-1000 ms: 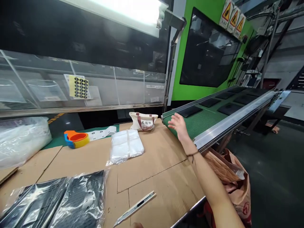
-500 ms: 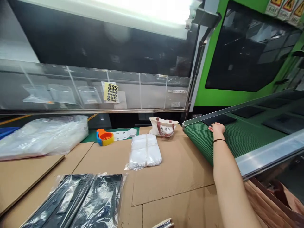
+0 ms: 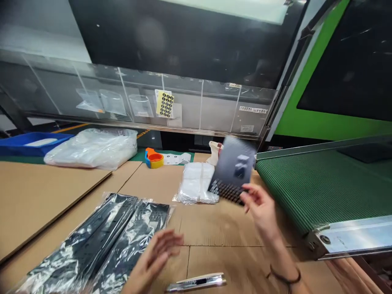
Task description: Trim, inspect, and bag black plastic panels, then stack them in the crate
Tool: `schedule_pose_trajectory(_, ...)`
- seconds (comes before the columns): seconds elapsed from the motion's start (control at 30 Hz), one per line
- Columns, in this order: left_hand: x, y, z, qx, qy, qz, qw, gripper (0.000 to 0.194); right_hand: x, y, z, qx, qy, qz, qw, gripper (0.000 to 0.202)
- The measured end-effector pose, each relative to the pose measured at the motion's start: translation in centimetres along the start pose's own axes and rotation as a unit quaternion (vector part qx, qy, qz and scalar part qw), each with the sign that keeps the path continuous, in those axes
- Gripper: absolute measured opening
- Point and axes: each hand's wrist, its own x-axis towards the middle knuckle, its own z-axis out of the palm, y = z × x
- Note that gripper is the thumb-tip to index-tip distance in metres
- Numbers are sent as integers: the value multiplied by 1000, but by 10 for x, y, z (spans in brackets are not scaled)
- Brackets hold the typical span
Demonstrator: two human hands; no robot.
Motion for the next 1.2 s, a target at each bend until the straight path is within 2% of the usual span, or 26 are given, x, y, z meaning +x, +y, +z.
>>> schedule_pose_trajectory(0.07, 23, 19, 1, -95, 41, 10, 995, 59, -50, 14, 12, -7, -143, 69, 987, 24)
schedule_pose_trajectory(0.13, 38, 31, 3, -167, 39, -53, 984, 51, -85, 25, 13, -1, -268, 119, 956, 24)
schedule_pose_trajectory(0.2, 46, 33, 5, -223, 58, -115, 966, 36, -105, 35, 10, 40, -382, 180, 906, 37)
schedule_pose_trajectory(0.27, 48, 27, 5, -271, 74, -158, 947, 25, -116, 45, 7, 74, -432, 229, 869, 52)
schedule_pose_trajectory(0.3, 48, 23, 4, -292, 74, -172, 938, 22, -120, 50, 8, 59, -439, 233, 866, 57)
schedule_pose_trajectory(0.37, 48, 15, 1, -328, 71, -174, 926, 19, -128, 57, 15, -62, -458, 179, 869, 50)
schedule_pose_trajectory(0.4, 48, 11, -1, -342, 70, -170, 922, 18, -130, 59, 19, -146, -477, 135, 856, 39)
schedule_pose_trajectory(0.5, 51, 2, -9, -352, 56, -168, 919, 21, -126, 59, 30, -312, -537, 49, 782, 10)
schedule_pose_trajectory(0.57, 53, -3, -13, -350, 43, -165, 921, 27, -109, 60, 30, -330, -542, 54, 771, 4)
schedule_pose_trajectory(0.7, 53, -6, -18, -342, 26, -146, 928, 42, -71, 68, 26, -336, -470, 79, 813, 16)
schedule_pose_trajectory(0.77, 52, -4, -17, -337, 33, -151, 929, 46, -64, 73, 27, -345, -451, 67, 820, 13)
schedule_pose_trajectory(0.9, 51, 4, -15, -335, 62, -168, 925, 42, -75, 76, 35, -326, -474, 58, 816, 27)
schedule_pose_trajectory(1.07, 50, 8, -13, -334, 70, -188, 921, 28, -97, 63, 45, -385, -461, 67, 797, 15)
schedule_pose_trajectory(1.2, 49, 11, -9, -339, 88, -198, 915, 20, -94, 61, 48, -370, -504, 67, 777, 20)
